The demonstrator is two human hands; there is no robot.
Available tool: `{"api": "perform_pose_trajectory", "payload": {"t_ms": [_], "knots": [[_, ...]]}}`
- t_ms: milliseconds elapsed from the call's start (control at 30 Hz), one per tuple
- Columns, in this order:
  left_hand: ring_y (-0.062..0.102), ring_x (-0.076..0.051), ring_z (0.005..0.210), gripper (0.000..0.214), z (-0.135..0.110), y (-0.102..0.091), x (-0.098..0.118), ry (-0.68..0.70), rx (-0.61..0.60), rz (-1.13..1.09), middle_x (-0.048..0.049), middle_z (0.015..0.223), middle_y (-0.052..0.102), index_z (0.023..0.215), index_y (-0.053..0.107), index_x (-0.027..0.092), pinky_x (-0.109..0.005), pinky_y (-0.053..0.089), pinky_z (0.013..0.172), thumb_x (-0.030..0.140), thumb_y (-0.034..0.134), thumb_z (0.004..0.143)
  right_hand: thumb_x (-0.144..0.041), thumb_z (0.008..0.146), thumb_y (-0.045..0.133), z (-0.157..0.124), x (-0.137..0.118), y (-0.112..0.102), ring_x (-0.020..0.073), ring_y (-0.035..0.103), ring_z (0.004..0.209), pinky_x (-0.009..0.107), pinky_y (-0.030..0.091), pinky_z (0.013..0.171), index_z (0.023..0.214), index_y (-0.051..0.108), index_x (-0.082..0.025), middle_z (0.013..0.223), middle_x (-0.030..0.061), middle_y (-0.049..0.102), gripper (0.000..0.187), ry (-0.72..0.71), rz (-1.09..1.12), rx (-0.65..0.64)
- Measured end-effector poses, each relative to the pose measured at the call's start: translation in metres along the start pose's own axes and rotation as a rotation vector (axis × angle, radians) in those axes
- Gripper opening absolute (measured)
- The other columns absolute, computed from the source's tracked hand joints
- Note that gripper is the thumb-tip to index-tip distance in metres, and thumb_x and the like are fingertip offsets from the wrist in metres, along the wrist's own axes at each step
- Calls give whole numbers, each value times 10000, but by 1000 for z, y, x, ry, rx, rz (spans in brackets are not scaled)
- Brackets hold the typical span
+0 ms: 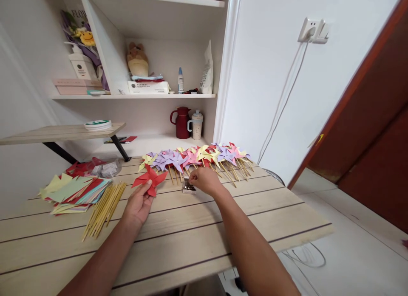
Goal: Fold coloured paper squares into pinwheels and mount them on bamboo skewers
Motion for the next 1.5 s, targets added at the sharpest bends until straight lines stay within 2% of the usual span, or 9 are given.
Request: {"api": "perform_pose_trajectory", "payload": {"t_ms": [233,567,767,900,1100,1200,1300,1400,1500], "knots": [[631,-109,683,201,-4,2,4,83,-113,77,1,713,707,704,695,157,-222,492,638,144,862,592,-186,767,643,1,-7,15,216,660,822,256,359,598,801,797,-275,863,39,773,181,14,-201,-50],[604,-111,664,345,-5,4,4,82,-137,75,3,684,691,678,688,153,-222,429,592,251,921,443,-193,804,616,6,-5,29,221,662,808,258,366,616,821,795,-238,864,85,754,186,38,-303,-66],[590,-116,631,339,-4,3,4,81,-153,94,9,641,666,653,666,151,-236,420,582,262,921,459,-201,807,630,7,-3,22,213,649,828,255,348,615,791,766,-218,879,75,756,138,44,-186,-20],[590,-115,641,340,-4,3,4,73,-151,85,1,675,683,673,677,151,-231,419,583,250,920,455,-239,821,620,6,4,14,178,635,747,247,356,603,792,746,-214,821,37,748,131,40,-28,7],[591,-105,637,320,-3,3,4,62,-166,93,-3,695,692,684,684,144,-233,432,603,230,912,477,-310,860,544,2,10,2,174,628,717,247,426,619,816,720,-167,787,39,725,230,24,204,16],[596,-107,651,314,-2,4,3,58,-170,81,-8,707,698,696,692,144,-236,441,620,212,911,481,-340,853,552,-6,-7,4,168,625,726,246,452,650,801,708,-166,796,31,716,239,-50,331,-36],[611,-118,678,323,-1,4,3,67,-173,81,-17,732,709,715,698,145,-244,450,642,220,913,485,-313,804,619,-18,-40,25,153,596,674,238,437,626,794,712,-166,739,15,696,174,-175,484,-200],[612,-118,674,328,-1,4,3,73,-173,91,-11,722,704,721,691,148,-243,443,634,229,913,493,-228,783,612,-28,-66,53,142,591,653,228,431,626,774,726,-169,738,10,711,129,-265,438,-343],[599,-110,650,322,-1,3,4,78,-165,92,0,695,689,699,674,153,-236,436,617,234,909,494,-169,789,587,-30,-78,69,142,615,683,224,442,667,786,742,-168,791,19,741,154,-341,381,-369]]}}
Point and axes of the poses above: each hand's wrist, its own z-axis towards the middle knuckle, its own y-axis out of the palm, x = y × z, the point moved 10 cm from there along z, towards the middle knuckle
